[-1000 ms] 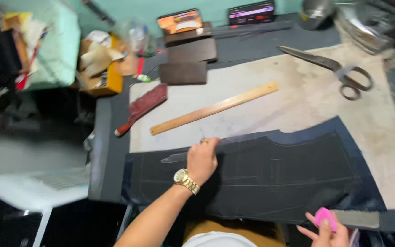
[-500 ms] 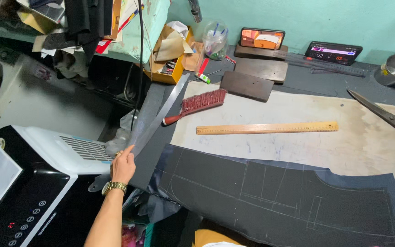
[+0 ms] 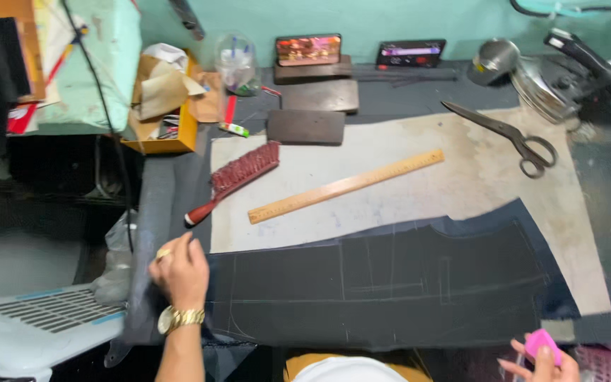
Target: The person marks lines on dark blue fabric using a ruler and a piece of tailor's chalk, then picks up and aligns a second piece of black fabric against the marked piece on a workspace.
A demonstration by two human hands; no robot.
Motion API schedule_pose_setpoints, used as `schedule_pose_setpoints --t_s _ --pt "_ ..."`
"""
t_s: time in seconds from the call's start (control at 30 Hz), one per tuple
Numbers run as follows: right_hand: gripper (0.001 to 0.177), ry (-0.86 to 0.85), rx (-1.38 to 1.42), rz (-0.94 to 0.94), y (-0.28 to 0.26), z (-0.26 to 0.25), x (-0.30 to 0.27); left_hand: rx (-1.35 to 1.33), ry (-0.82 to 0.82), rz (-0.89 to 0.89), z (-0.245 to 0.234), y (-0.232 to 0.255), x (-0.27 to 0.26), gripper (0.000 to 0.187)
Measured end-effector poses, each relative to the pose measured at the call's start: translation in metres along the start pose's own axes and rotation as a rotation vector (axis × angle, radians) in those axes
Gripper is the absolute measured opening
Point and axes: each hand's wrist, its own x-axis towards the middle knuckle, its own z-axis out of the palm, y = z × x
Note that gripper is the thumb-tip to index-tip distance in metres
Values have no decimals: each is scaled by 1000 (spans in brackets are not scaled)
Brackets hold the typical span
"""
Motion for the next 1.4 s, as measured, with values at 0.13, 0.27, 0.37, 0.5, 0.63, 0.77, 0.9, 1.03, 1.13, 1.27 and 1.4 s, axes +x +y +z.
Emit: schedule_pose_setpoints --t_s 0.13,0.27,0.37,0.5,0.63,0.77,0.9,1.03,1.13,1.27,1.4 --pt "29 219 11 -28 -64 59 -26 -453 -139 392 43 158 45 21" --pt "19 148 83 -117 -64 63 -38 -103 -607 379 89 245 64 52" --pt "25 116 115 -80 -69 76 -25 -45 -544 428 115 254 76 27" --pt "27 -47 205 82 -55 76 7 -190 -466 477 88 270 70 11" --pt "33 -126 162 143 -9 21 63 -448 -460 252 9 326 45 8" --pt "40 -210 1 94 -46 -46 112 -739 -706 26 -46 404 -29 19" --pt "27 -275 -4 52 -56 -95 168 -961 -868 -172 -34 485 -121 19" --pt "27 -450 -120 2 -39 -116 219 -1062 -971 -278 -28 548 -185 17" --pt "23 -529 -120 -32 -51 -106 228 -1043 -997 -225 -24 581 -210 21" --pt "25 -536 -11 20 -64 -91 216 -985 -1043 -191 -24 605 -226 20" --pt "24 -560 152 51 -74 -77 203 -948 -1043 -118 -23 608 -230 19"
